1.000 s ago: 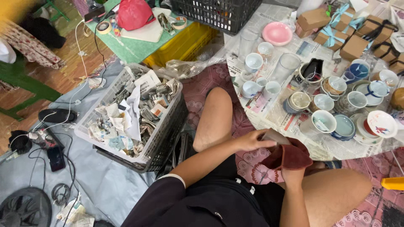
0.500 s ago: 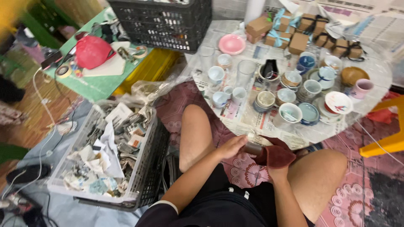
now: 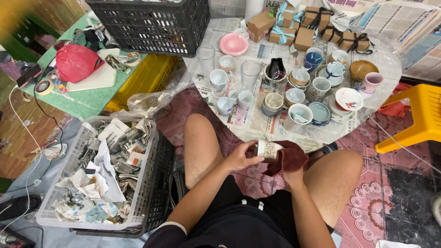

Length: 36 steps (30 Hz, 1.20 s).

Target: The person sits on the floor and wipes various ceramic cups and mugs with a brown cloth. They pick up each item from a table covered in newspaper, wipe it thoroughly, and place it back down. The person handles multiple cups of different colors and sizes one by one.

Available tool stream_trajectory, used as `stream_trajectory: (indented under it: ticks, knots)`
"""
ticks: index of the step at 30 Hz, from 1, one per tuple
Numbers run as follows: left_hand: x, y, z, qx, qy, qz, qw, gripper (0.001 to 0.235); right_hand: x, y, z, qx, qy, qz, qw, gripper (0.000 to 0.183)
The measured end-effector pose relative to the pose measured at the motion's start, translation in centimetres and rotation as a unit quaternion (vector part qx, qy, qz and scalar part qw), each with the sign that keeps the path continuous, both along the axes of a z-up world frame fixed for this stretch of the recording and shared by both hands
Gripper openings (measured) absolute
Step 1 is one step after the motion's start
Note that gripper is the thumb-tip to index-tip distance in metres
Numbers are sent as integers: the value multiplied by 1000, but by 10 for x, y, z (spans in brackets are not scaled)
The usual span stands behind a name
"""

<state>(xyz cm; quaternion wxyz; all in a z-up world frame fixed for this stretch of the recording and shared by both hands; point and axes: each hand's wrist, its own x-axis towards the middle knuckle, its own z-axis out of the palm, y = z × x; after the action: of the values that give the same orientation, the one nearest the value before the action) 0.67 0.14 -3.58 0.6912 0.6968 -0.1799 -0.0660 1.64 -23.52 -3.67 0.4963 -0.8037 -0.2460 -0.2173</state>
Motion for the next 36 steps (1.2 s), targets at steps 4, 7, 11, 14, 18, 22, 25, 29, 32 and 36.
stream_trajectory:
  ticks: [4,7,11,14,18,22,25,29,32,36]
  knots:
    - [-11,5,36,43,-178,-5,983,80,12,-17,-53,-6,2,-20,1000,18]
    - [-11,3,41,55,-234,17,970,80,18,-21,-79,-22,19,-51,998,20]
    - [0,2,5,40,-58,-19,997,81,17,-11,-67,55,57,-60,995,19]
    - [18,-2,-34,62,108,-29,992,77,8,-3,-35,80,30,-42,995,15]
    - [25,1,-62,30,134,-50,989,78,1,7,-16,92,-9,3,996,28]
    - [18,2,-45,52,117,-12,992,69,1,2,-26,18,23,-33,999,16]
    - [9,0,-17,22,75,16,997,71,-1,-5,-35,-42,31,-43,998,11]
    - [-3,9,18,60,-185,11,981,77,13,-11,-27,-92,-52,-28,994,10]
    - [-7,6,25,43,-227,48,972,77,20,-10,-23,-153,-91,-68,982,14]
    - [4,0,6,-6,-3,39,999,71,27,-15,-41,-219,-35,-120,968,15]
